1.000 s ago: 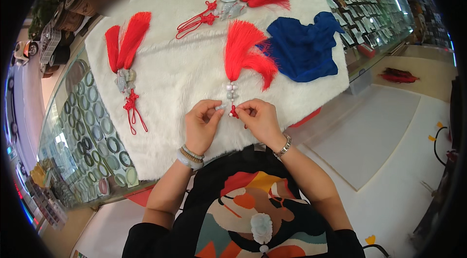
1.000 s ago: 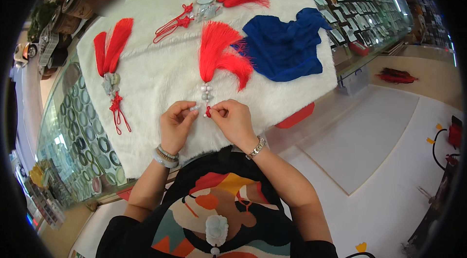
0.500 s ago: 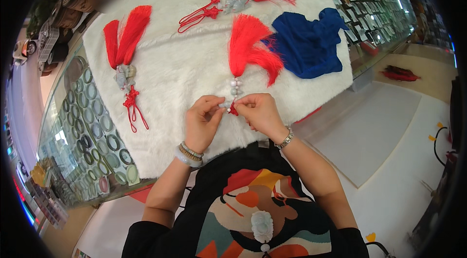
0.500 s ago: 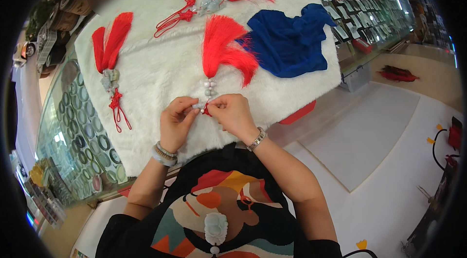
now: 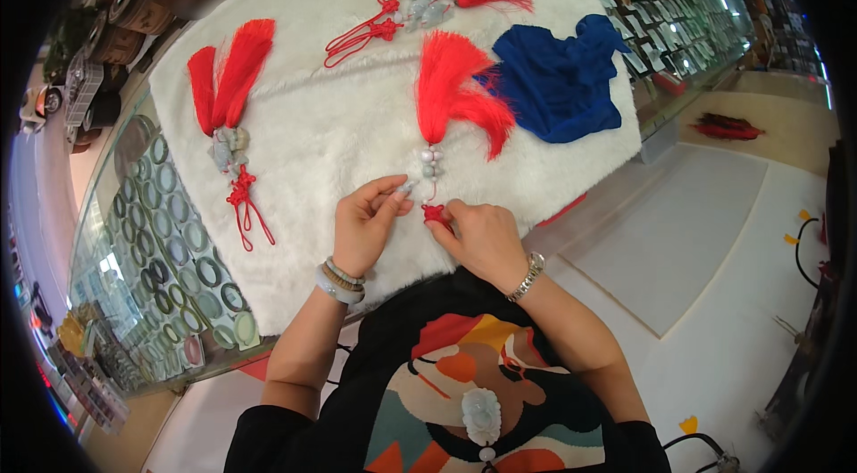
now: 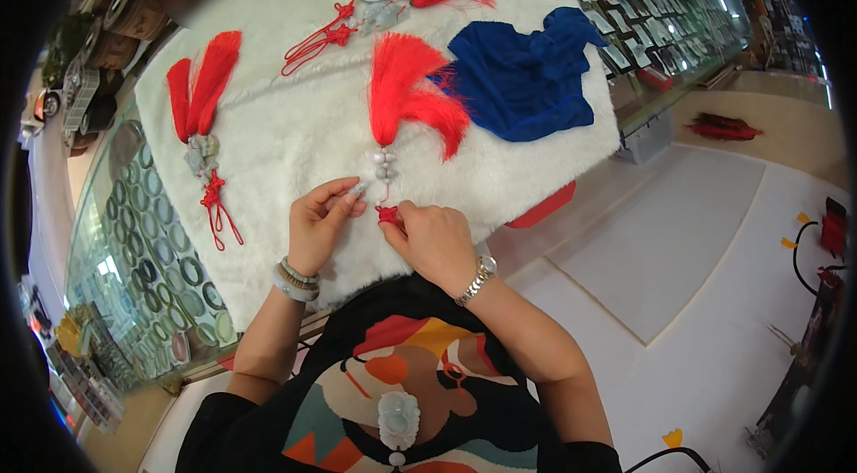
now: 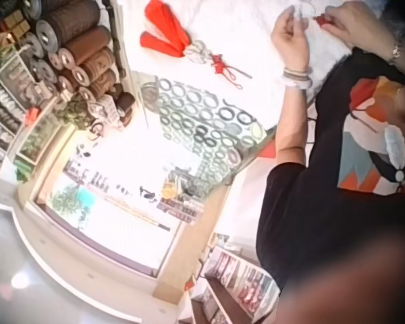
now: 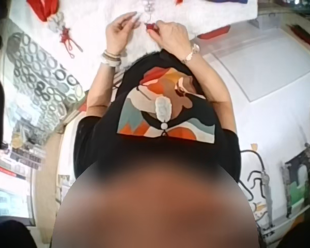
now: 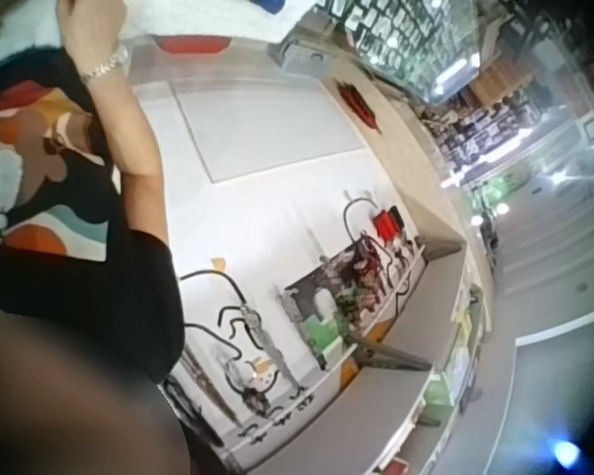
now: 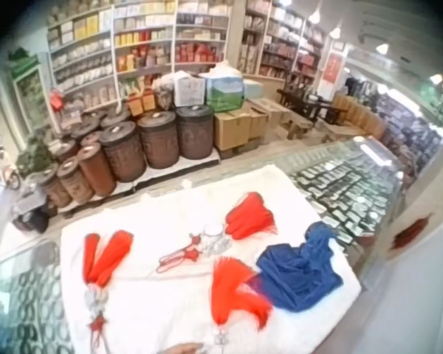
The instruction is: The person assembles decorative tassels by threading white beads onto red cords and attaching them to red tassels. They use a blue cloth to wipe the beads and a pair of scissors to trim the cord ends. The finished tassels are placed on a white cloth on the counter.
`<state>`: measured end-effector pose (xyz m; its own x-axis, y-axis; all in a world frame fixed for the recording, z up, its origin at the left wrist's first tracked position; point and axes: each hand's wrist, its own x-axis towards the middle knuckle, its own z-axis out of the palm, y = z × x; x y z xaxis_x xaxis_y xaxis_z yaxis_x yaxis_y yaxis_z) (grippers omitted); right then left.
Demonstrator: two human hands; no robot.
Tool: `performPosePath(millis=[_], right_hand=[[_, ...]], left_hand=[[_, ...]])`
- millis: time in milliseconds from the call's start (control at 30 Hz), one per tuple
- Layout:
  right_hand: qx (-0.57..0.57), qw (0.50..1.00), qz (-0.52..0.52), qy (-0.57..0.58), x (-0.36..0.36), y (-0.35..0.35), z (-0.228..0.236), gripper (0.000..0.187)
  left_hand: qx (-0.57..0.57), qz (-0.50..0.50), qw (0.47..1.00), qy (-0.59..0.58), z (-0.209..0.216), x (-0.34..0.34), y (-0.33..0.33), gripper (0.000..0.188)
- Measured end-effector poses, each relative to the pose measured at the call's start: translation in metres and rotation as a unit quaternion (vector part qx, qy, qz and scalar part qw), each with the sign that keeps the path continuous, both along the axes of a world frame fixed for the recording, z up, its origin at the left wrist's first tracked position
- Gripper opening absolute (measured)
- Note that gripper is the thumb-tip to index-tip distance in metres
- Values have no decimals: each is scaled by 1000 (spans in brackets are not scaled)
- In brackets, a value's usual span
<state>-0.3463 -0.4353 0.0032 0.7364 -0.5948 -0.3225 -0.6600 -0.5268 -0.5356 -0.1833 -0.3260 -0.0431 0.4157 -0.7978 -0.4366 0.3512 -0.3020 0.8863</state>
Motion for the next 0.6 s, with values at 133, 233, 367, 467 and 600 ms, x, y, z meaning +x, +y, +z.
performPosePath(millis=[133,233,367,467,600], right_hand=[[75,997,13,32,-9,-1,7,36],[112,993,4,38,-16,-3,14,39],[130,990,-46,18,-20,-9,22,31],[101,988,-110,-46,-12,-14,18,21],[102,973,-173,-116,6,-13,1,15]], left_hand=[[-7,13,995,100,-5,9,1,28],[-18,9,990,140,-6,16,3,30],[9,16,988,156,-4,18,2,31],[11,13,986,169,-2,20,0,31],[12,0,984,176,0,23,0,29]])
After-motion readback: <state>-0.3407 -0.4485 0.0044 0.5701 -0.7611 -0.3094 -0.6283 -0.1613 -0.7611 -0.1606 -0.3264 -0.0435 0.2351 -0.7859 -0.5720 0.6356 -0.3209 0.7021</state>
